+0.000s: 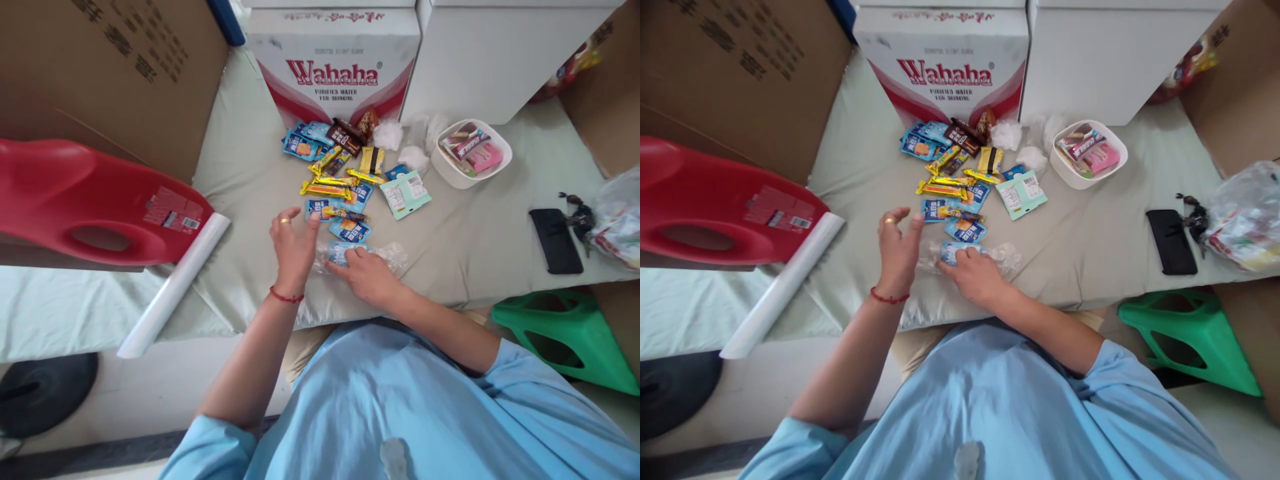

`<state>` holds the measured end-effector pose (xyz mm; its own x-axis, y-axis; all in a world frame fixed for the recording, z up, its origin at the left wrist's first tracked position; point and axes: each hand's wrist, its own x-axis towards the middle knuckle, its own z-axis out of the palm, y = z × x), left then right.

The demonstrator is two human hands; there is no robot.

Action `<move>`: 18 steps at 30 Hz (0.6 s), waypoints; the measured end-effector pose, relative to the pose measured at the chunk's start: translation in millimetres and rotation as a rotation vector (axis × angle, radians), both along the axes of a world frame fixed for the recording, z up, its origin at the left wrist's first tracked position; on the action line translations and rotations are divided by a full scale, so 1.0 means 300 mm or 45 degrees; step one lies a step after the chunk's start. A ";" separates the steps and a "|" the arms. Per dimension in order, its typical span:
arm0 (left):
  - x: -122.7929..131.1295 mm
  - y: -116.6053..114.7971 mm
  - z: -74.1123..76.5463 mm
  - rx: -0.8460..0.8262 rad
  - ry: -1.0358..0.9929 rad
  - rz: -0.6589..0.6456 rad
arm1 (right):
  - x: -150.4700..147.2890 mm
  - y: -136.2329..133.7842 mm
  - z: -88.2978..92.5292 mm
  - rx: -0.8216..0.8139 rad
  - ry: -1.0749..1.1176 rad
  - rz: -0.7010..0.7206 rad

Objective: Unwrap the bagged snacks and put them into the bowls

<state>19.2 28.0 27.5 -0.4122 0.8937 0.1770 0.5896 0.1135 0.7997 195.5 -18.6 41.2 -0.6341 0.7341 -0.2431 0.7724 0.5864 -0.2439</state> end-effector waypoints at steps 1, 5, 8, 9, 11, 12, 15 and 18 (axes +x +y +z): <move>0.010 0.018 0.014 -0.034 0.123 -0.120 | -0.003 0.001 0.003 -0.003 -0.003 0.003; 0.005 0.047 0.024 -0.364 0.426 -0.596 | -0.003 0.002 0.003 0.011 -0.017 0.028; -0.074 0.022 -0.007 -0.548 0.469 -0.708 | 0.007 0.003 -0.010 0.031 0.005 0.030; -0.108 0.007 -0.018 -0.576 0.481 -0.696 | 0.012 0.003 -0.016 0.031 0.019 0.029; -0.166 -0.032 -0.030 -0.641 0.453 -0.687 | 0.022 0.004 -0.034 0.025 0.061 0.021; -0.186 -0.054 -0.031 -0.663 0.410 -0.672 | 0.028 0.004 -0.044 0.026 0.090 0.008; -0.193 -0.128 -0.013 -0.541 0.257 -0.501 | 0.045 0.004 -0.076 0.057 0.169 -0.026; -0.129 -0.194 0.020 -0.299 0.015 -0.297 | 0.058 0.004 -0.101 0.080 0.217 -0.003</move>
<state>-19.5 -30.1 33.5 -0.1907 0.9808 -0.0415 0.6303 0.1547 0.7608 213.0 -17.4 10.8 -0.6605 0.7459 -0.0857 0.7243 0.6030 -0.3345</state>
